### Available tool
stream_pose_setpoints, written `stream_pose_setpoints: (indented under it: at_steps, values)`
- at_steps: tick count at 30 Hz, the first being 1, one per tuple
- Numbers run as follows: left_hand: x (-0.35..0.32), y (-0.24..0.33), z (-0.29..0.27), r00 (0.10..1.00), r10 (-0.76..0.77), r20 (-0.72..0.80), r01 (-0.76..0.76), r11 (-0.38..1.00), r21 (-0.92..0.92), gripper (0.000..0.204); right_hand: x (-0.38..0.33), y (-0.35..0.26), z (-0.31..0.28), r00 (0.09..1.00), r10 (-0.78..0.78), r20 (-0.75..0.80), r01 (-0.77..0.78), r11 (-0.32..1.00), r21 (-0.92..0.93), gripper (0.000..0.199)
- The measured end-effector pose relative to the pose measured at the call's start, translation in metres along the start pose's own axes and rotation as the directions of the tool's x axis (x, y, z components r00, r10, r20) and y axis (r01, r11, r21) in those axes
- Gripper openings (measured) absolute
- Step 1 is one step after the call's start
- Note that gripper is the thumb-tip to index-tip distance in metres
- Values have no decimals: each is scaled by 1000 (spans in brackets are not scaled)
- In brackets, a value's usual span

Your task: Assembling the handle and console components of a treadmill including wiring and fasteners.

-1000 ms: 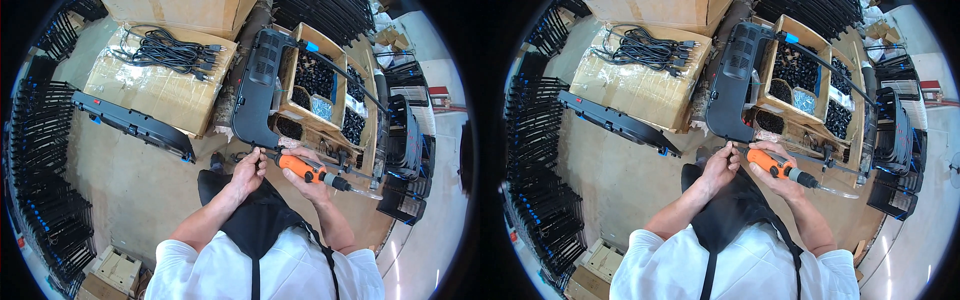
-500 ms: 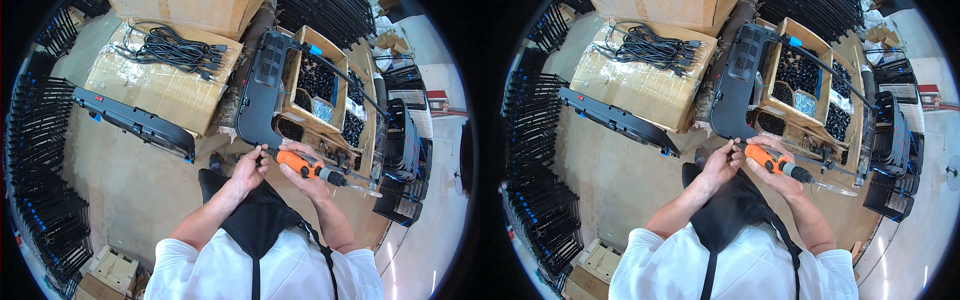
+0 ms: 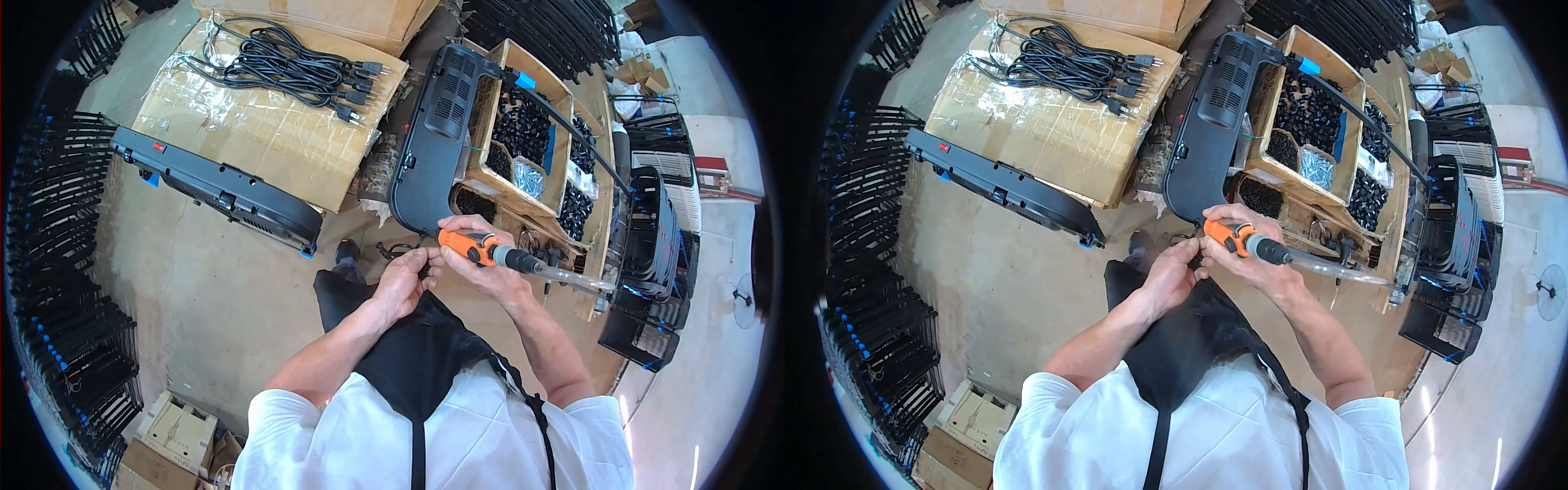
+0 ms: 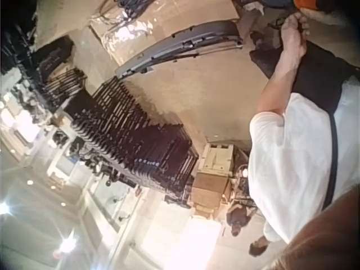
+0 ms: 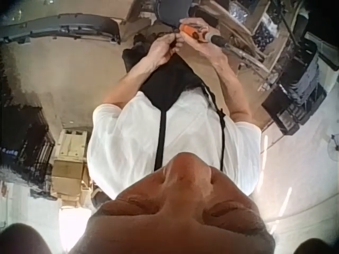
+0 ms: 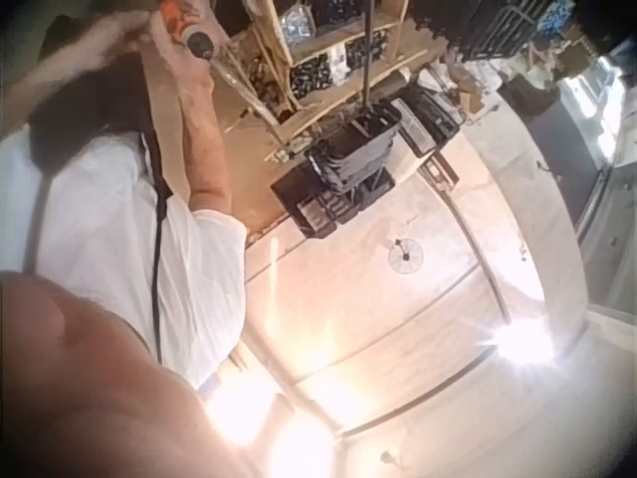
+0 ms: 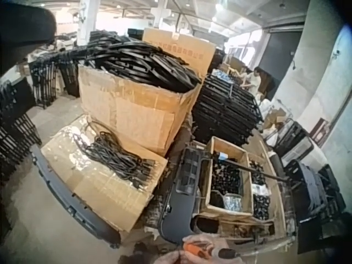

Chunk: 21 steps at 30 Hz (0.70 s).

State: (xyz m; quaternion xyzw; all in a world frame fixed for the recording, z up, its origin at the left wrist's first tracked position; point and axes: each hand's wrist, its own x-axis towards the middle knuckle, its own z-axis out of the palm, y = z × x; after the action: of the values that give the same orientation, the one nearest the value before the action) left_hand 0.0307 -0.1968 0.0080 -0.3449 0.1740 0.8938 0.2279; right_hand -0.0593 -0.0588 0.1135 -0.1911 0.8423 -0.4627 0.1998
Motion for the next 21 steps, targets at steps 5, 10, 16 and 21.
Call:
stream_pose_setpoints:
  at_steps: [5, 10, 16, 21]
  values:
    - [2, -10, -26, 992, 26, 122, -47, 985, 166, 31, 3, -7, -2, 997, 6, 81, -8, 1000, 24, 36]
    - [-3, -5, -26, 995, 71, 67, -76, 995, 67, 28, -3, -10, -4, 996, 3, 95, -5, 1000, 16, 36]
    - [-13, -1, -28, 989, 75, 124, -82, 995, 51, 25, -1, -10, -5, 995, -1, 98, 0, 1000, 10, 36]
    - [-6, 2, -32, 996, 71, 52, -77, 989, 129, 27, 1, 1, -3, 995, -66, 73, 70, 996, -52, 38]
